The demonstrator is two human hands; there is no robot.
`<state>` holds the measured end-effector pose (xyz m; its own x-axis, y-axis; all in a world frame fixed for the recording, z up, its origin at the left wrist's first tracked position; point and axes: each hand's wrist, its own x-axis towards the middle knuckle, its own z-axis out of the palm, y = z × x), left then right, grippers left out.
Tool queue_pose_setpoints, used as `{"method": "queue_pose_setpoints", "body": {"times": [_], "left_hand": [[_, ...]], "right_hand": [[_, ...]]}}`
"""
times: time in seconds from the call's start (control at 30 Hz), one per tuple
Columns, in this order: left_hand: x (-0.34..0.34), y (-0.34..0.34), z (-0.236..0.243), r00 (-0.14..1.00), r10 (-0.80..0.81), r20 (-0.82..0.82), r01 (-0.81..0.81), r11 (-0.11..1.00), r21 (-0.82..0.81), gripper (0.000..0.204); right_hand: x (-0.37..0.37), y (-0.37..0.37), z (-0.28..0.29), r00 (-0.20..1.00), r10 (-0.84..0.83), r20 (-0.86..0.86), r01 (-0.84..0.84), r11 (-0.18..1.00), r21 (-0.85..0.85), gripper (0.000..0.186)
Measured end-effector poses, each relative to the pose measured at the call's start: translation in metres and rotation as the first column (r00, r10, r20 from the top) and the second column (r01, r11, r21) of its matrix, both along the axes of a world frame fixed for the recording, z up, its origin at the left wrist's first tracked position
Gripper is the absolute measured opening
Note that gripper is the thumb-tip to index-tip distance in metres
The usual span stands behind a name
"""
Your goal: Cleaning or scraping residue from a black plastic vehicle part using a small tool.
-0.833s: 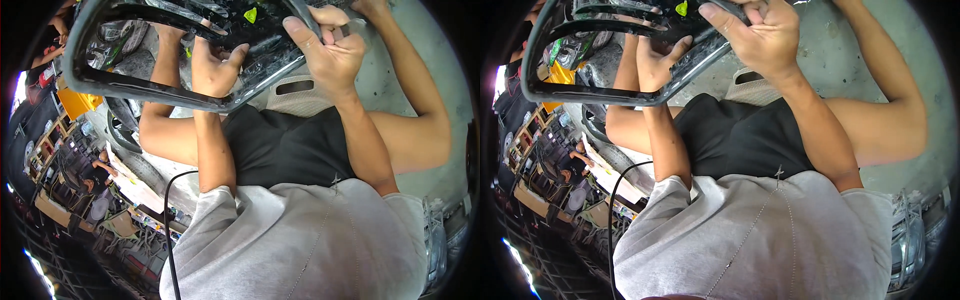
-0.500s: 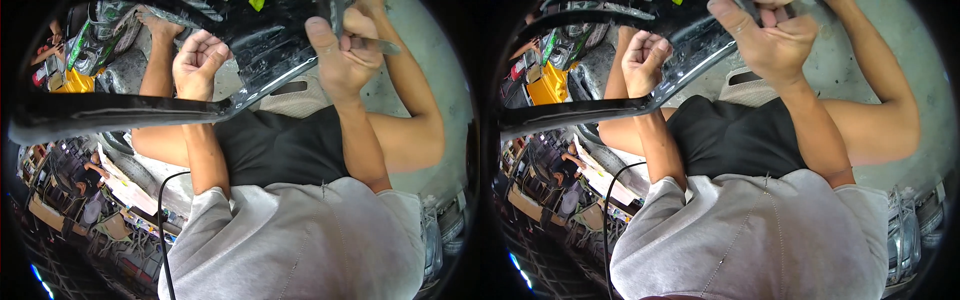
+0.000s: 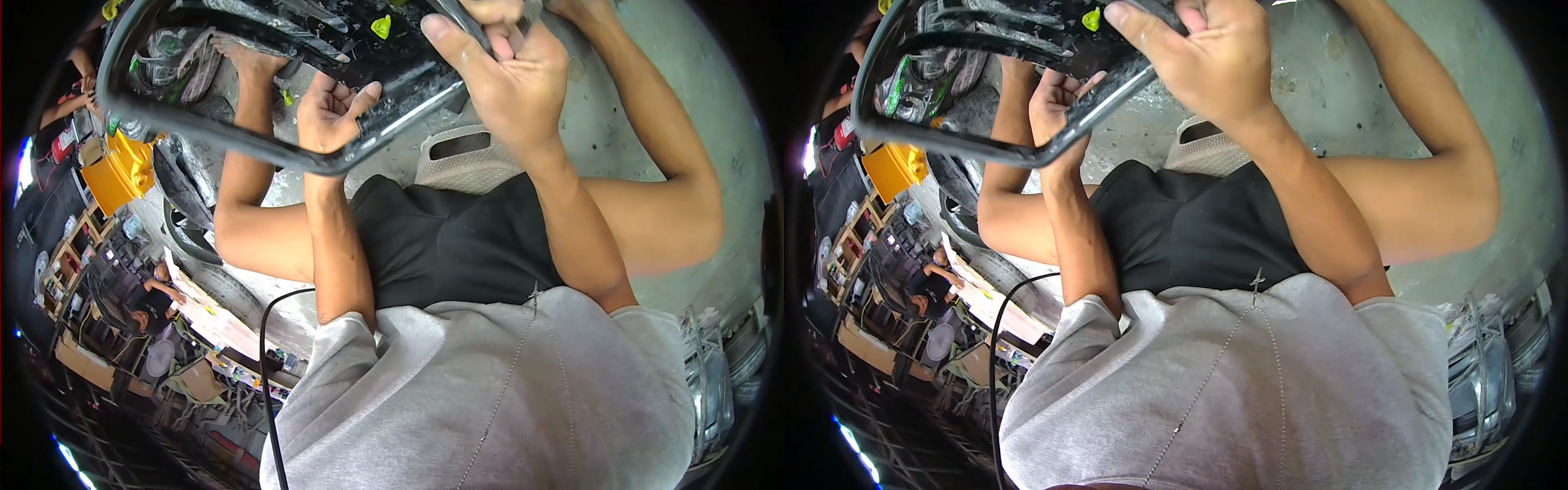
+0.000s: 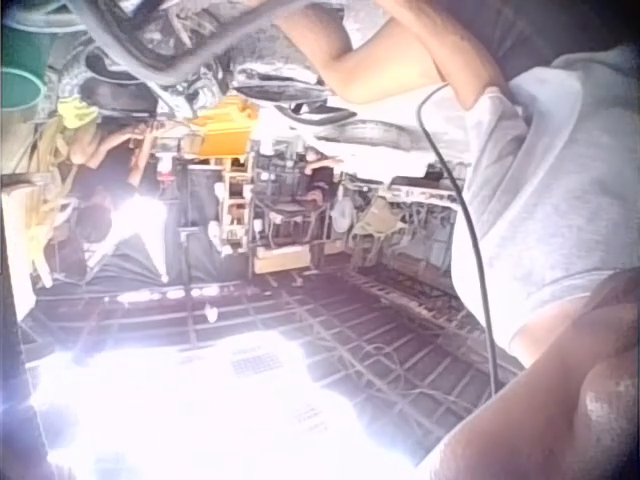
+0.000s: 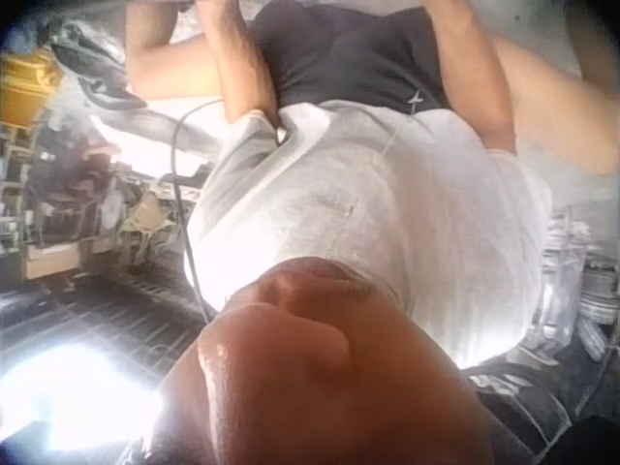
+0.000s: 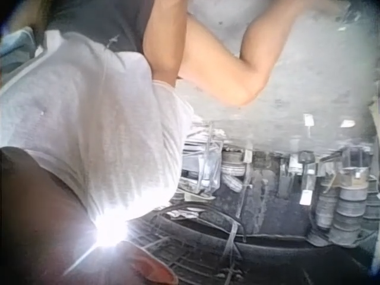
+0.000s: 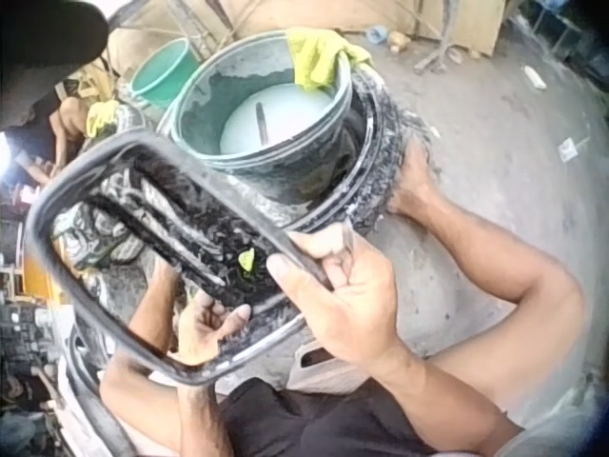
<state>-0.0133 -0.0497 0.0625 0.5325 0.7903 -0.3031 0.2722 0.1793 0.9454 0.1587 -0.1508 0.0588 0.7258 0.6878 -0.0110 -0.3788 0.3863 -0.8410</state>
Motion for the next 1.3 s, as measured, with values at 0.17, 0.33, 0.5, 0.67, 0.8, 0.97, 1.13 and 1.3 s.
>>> {"method": "queue_pose_setpoints", "body": {"times": [0.17, 0.33, 0.5, 0.67, 0.8, 0.97, 1.13, 1.3], "left_hand": [[-0.008, -0.007, 0.000, 0.982, -0.110, -0.155, 0.127, 0.987, 0.102, 0.026], [-0.007, -0.006, -0.002, 0.974, -0.109, -0.197, 0.119, 0.992, 0.036, 0.019], [-0.003, -0.013, 0.011, 0.982, -0.154, -0.113, 0.158, 0.987, 0.029, 0.019], [0.008, -0.023, 0.025, 0.979, -0.190, -0.072, 0.194, 0.979, 0.061, 0.020], [0.017, -0.032, 0.031, 0.981, -0.169, -0.095, 0.176, 0.982, 0.072, 0.018], [0.015, -0.034, 0.036, 0.950, -0.222, -0.219, 0.256, 0.957, 0.137, 0.018], [0.004, -0.034, 0.031, 0.940, -0.223, -0.259, 0.265, 0.954, 0.138, 0.014], [-0.008, -0.027, 0.028, 0.883, -0.269, -0.385, 0.373, 0.899, 0.229, 0.008]], "right_hand": [[0.013, 0.002, -0.003, 0.996, 0.085, 0.000, -0.084, 0.995, -0.060, 0.017], [0.015, 0.004, 0.015, 0.999, 0.046, -0.003, -0.046, 0.998, 0.043, 0.019], [0.020, -0.011, 0.032, 0.970, 0.047, 0.238, 0.008, 0.974, -0.225, 0.017], [0.028, -0.015, 0.035, 0.986, 0.039, 0.162, -0.002, 0.975, -0.223, 0.013], [0.034, -0.017, 0.042, 0.999, 0.021, 0.035, -0.013, 0.975, -0.220, 0.011], [0.042, -0.022, 0.050, 0.999, 0.040, 0.003, -0.038, 0.981, -0.192, 0.009], [0.054, -0.027, 0.053, 0.992, 0.096, -0.080, -0.111, 0.972, -0.209, 0.008], [0.056, -0.025, 0.053, 0.996, -0.003, -0.089, -0.023, 0.960, -0.279, 0.009]]}}
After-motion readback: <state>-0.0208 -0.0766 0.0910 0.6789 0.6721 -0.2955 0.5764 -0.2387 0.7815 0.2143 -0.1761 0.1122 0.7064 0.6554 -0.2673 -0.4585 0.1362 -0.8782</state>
